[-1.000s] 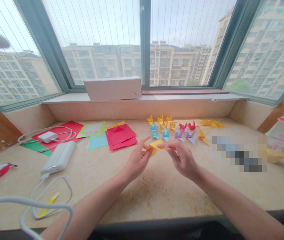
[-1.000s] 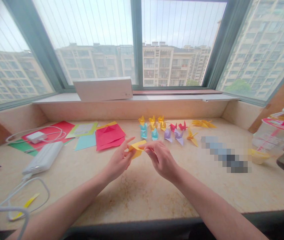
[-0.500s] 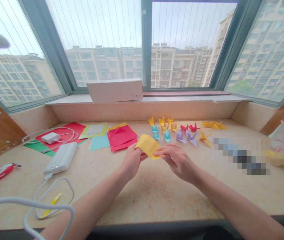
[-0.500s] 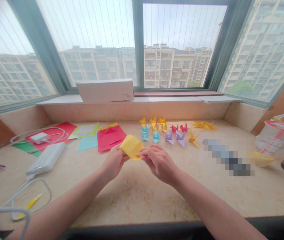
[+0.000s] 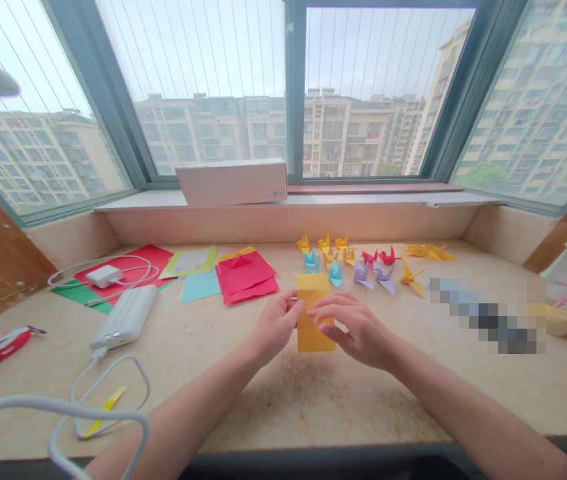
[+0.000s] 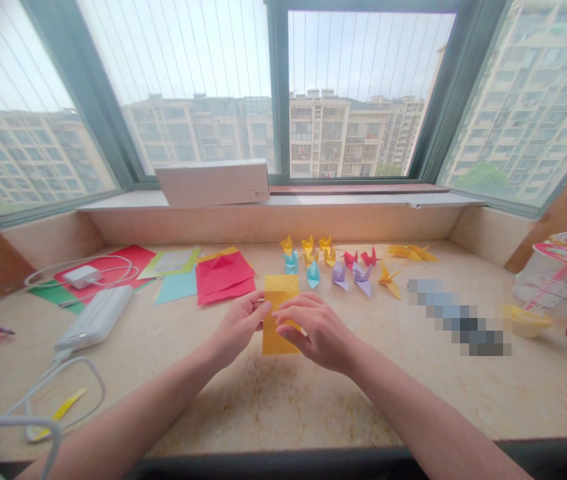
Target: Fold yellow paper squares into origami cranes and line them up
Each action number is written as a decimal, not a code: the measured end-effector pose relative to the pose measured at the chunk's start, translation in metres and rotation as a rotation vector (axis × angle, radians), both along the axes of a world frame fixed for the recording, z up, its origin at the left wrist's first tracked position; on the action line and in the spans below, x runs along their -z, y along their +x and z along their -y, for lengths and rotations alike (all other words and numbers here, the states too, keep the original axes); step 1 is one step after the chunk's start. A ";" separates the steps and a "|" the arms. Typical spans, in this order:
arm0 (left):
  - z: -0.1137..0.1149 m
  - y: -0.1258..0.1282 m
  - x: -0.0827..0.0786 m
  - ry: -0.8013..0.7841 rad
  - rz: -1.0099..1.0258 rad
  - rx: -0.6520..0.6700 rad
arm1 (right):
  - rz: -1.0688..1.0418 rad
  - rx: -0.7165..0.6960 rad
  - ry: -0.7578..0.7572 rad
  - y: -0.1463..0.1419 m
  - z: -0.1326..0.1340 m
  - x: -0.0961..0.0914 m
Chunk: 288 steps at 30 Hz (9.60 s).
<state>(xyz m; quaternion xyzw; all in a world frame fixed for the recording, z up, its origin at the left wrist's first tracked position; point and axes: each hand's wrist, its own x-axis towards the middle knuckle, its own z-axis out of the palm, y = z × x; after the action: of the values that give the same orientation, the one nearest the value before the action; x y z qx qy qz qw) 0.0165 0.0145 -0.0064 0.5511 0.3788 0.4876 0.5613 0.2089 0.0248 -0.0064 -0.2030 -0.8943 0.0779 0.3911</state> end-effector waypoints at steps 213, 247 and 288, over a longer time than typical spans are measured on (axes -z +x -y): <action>0.011 0.006 -0.005 -0.037 -0.136 0.094 | -0.652 0.115 -0.895 -0.001 -0.006 -0.009; 0.006 0.001 -0.007 0.023 -0.057 -0.187 | -0.354 -0.080 -0.981 -0.002 -0.002 -0.010; -0.021 -0.019 0.019 0.018 -0.092 0.106 | -0.287 -0.038 -0.798 0.002 -0.025 0.011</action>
<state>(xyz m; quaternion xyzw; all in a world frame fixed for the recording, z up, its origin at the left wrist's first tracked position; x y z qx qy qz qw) -0.0026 0.0359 -0.0254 0.5972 0.3703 0.4347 0.5633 0.2106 0.0497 -0.0179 -0.3089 -0.7340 0.4528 0.4010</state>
